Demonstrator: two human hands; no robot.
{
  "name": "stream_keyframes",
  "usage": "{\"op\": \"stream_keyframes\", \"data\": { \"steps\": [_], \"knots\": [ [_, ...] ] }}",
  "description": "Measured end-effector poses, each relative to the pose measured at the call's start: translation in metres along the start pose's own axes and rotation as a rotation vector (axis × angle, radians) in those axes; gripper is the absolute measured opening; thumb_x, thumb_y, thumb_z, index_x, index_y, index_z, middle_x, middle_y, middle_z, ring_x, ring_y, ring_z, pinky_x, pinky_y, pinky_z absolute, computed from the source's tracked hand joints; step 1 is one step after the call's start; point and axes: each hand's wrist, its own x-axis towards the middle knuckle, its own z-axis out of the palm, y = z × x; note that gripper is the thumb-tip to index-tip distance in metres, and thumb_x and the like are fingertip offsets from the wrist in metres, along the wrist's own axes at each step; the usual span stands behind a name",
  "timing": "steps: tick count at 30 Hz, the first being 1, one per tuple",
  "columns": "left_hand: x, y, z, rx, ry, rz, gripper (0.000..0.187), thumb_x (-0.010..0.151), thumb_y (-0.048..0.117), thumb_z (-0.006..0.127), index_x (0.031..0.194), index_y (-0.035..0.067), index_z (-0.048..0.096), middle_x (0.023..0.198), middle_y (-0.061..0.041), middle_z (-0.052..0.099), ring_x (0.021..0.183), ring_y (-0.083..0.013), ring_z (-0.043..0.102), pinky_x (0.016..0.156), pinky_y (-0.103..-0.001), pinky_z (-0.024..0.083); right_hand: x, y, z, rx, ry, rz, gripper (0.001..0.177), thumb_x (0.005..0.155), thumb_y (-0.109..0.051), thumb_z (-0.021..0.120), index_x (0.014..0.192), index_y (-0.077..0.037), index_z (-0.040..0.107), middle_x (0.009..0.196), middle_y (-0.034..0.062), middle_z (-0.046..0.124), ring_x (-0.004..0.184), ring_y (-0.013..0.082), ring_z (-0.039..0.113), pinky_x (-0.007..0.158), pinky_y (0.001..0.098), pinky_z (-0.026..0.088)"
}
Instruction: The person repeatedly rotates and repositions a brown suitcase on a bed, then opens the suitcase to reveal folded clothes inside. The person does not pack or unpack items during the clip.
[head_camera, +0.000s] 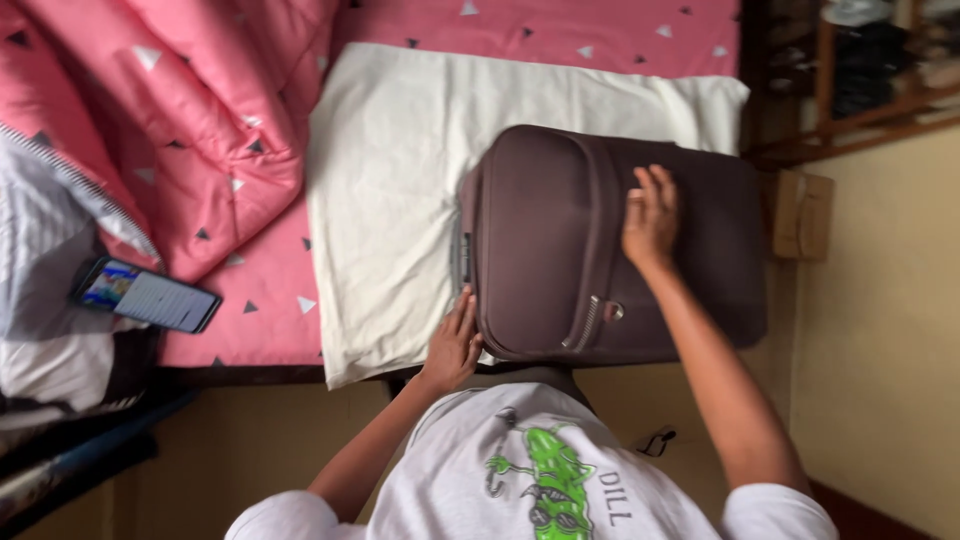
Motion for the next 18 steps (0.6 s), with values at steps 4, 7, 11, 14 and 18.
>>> {"op": "stream_keyframes", "data": {
  "steps": [4, 7, 11, 14, 18],
  "knots": [
    [-0.01, 0.009, 0.019, 0.026, 0.042, -0.001, 0.089, 0.102, 0.047, 0.048, 0.16, -0.008, 0.008, 0.169, -0.03, 0.008, 0.144, -0.0487, 0.033, 0.116, -0.053, 0.033, -0.034, -0.022, -0.028, 0.145, 0.012, -0.029, 0.041, 0.11, -0.024, 0.051, 0.142, 0.001, 0.059, 0.156, 0.0231, 0.044, 0.144, 0.0442, 0.044, 0.119, 0.0496, 0.036],
    [-0.013, 0.011, 0.031, 0.044, 0.148, 0.003, 0.097, 0.096, 0.041, 0.057, 0.161, -0.009, 0.005, 0.168, -0.034, 0.007, 0.151, -0.0543, 0.026, 0.117, -0.055, 0.032, -0.08, -0.034, -0.055, 0.272, 0.135, 0.004, 0.038, 0.111, -0.022, 0.051, 0.14, 0.002, 0.057, 0.152, 0.0234, 0.046, 0.138, 0.0423, 0.05, 0.116, 0.0482, 0.042],
    [-0.017, 0.016, 0.05, 0.216, 0.305, 0.076, 0.107, 0.087, 0.038, 0.072, 0.158, -0.009, 0.008, 0.163, -0.037, 0.009, 0.15, -0.0555, 0.019, 0.119, -0.065, 0.023, -0.17, -0.033, -0.065, 0.063, 0.28, -0.21, 0.007, 0.1, -0.011, 0.055, 0.1, -0.005, 0.059, 0.105, 0.0137, 0.064, 0.11, 0.0379, 0.061, 0.102, 0.0527, 0.046],
    [-0.014, 0.02, 0.07, 0.254, 0.382, 0.074, 0.114, 0.084, 0.038, 0.076, 0.155, -0.014, 0.003, 0.16, -0.039, 0.007, 0.149, -0.0576, 0.014, 0.118, -0.071, 0.018, -0.248, -0.038, -0.044, 0.254, -0.027, -0.488, 0.017, 0.094, -0.01, 0.059, 0.109, -0.003, 0.063, 0.095, 0.0111, 0.068, 0.093, 0.0292, 0.066, 0.091, 0.048, 0.05],
    [-0.018, 0.024, 0.096, 0.24, 0.474, 0.054, 0.121, 0.084, 0.039, 0.079, 0.157, -0.012, -0.003, 0.161, -0.039, 0.004, 0.149, -0.0578, 0.012, 0.12, -0.07, 0.017, -0.288, -0.028, 0.003, 0.191, -0.33, -0.593, 0.031, 0.091, -0.012, 0.065, 0.121, -0.005, 0.069, 0.119, 0.0119, 0.072, 0.11, 0.0277, 0.068, 0.093, 0.0448, 0.05]
  ]
}}
